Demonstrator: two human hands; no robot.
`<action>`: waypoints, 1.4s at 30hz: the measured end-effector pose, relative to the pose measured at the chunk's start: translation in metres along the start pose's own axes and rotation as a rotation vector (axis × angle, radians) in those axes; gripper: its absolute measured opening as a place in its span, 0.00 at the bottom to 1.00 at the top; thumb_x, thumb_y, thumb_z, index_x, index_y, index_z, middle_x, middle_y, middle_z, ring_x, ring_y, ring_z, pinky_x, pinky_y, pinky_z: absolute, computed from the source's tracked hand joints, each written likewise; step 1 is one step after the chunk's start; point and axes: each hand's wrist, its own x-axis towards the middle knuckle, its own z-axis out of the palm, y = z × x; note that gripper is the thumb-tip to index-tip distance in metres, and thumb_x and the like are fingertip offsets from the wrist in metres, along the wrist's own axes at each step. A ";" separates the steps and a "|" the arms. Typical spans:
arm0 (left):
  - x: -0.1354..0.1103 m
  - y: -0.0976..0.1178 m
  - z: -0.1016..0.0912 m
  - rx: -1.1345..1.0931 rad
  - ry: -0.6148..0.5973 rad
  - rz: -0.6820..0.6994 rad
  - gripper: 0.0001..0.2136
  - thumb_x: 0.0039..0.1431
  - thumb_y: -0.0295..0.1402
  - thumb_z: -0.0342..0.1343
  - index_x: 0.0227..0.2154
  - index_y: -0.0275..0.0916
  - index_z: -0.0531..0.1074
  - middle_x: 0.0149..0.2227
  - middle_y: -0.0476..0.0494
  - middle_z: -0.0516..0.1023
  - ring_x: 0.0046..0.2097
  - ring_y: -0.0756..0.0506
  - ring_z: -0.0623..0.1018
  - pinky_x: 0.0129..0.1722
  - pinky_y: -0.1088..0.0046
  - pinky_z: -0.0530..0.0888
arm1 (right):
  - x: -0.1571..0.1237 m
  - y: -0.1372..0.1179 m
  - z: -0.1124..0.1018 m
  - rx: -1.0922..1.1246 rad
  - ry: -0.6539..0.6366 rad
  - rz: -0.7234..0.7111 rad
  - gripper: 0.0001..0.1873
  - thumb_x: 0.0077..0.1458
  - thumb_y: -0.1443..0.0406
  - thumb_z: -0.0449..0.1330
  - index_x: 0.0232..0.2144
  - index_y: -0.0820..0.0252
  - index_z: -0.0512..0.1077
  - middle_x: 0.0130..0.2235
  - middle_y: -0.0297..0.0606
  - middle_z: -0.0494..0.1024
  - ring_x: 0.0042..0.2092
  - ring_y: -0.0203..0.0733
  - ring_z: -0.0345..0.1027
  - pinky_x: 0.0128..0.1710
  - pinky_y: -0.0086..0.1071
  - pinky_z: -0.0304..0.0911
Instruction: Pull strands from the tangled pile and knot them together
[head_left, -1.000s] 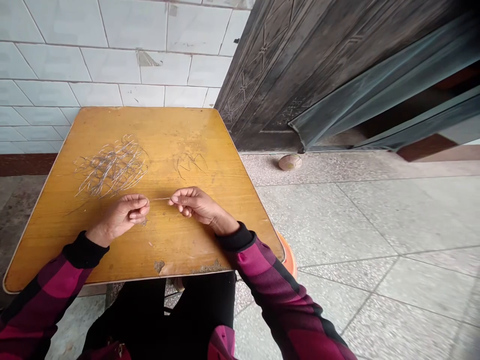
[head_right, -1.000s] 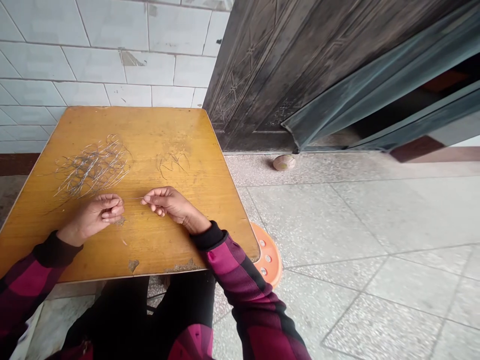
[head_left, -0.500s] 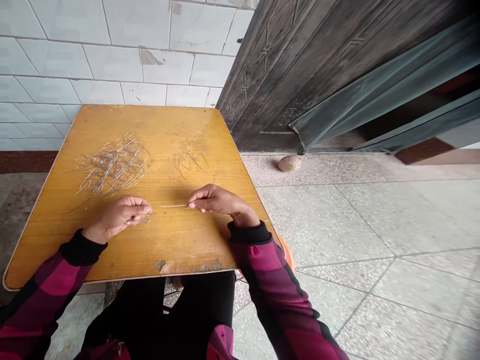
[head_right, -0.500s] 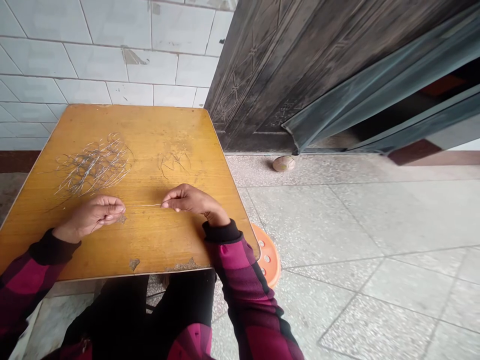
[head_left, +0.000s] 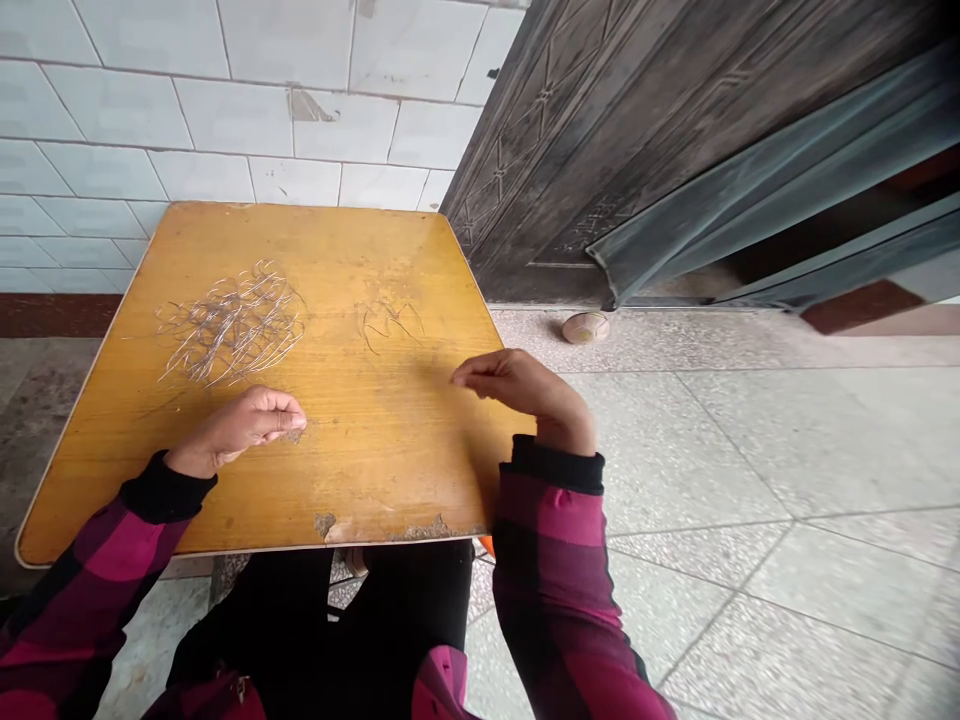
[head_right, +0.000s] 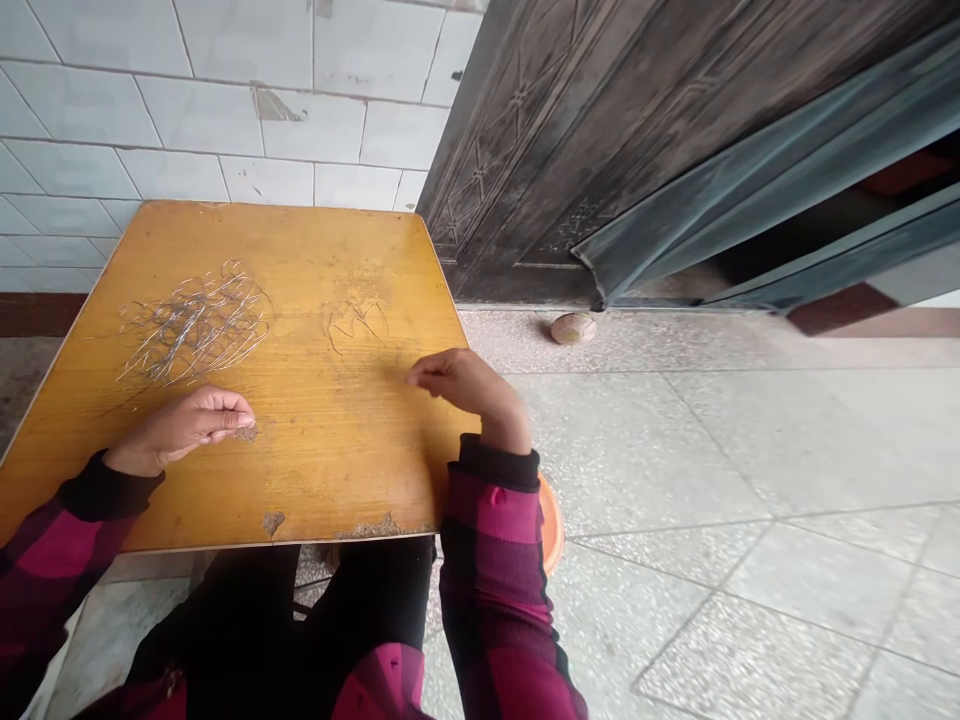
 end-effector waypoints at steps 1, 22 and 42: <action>0.001 -0.001 0.001 0.022 0.020 0.013 0.09 0.49 0.35 0.59 0.20 0.36 0.73 0.14 0.53 0.60 0.18 0.55 0.56 0.17 0.79 0.51 | 0.000 -0.005 0.002 -0.059 0.196 0.023 0.14 0.54 0.56 0.59 0.26 0.59 0.77 0.22 0.33 0.75 0.23 0.35 0.66 0.26 0.30 0.61; 0.012 -0.011 0.007 -0.249 -0.113 -0.081 0.09 0.47 0.34 0.61 0.21 0.34 0.71 0.22 0.49 0.70 0.21 0.56 0.59 0.20 0.79 0.55 | 0.005 -0.080 0.099 -0.158 -0.002 -0.640 0.15 0.65 0.63 0.49 0.39 0.62 0.75 0.35 0.42 0.77 0.36 0.39 0.69 0.36 0.30 0.62; 0.014 -0.014 0.013 -0.514 -0.144 -0.142 0.08 0.45 0.31 0.63 0.20 0.32 0.71 0.20 0.48 0.69 0.18 0.59 0.56 0.15 0.83 0.47 | 0.002 -0.083 0.100 -0.127 -0.011 -0.647 0.14 0.64 0.67 0.48 0.38 0.61 0.74 0.34 0.38 0.78 0.32 0.33 0.69 0.31 0.27 0.58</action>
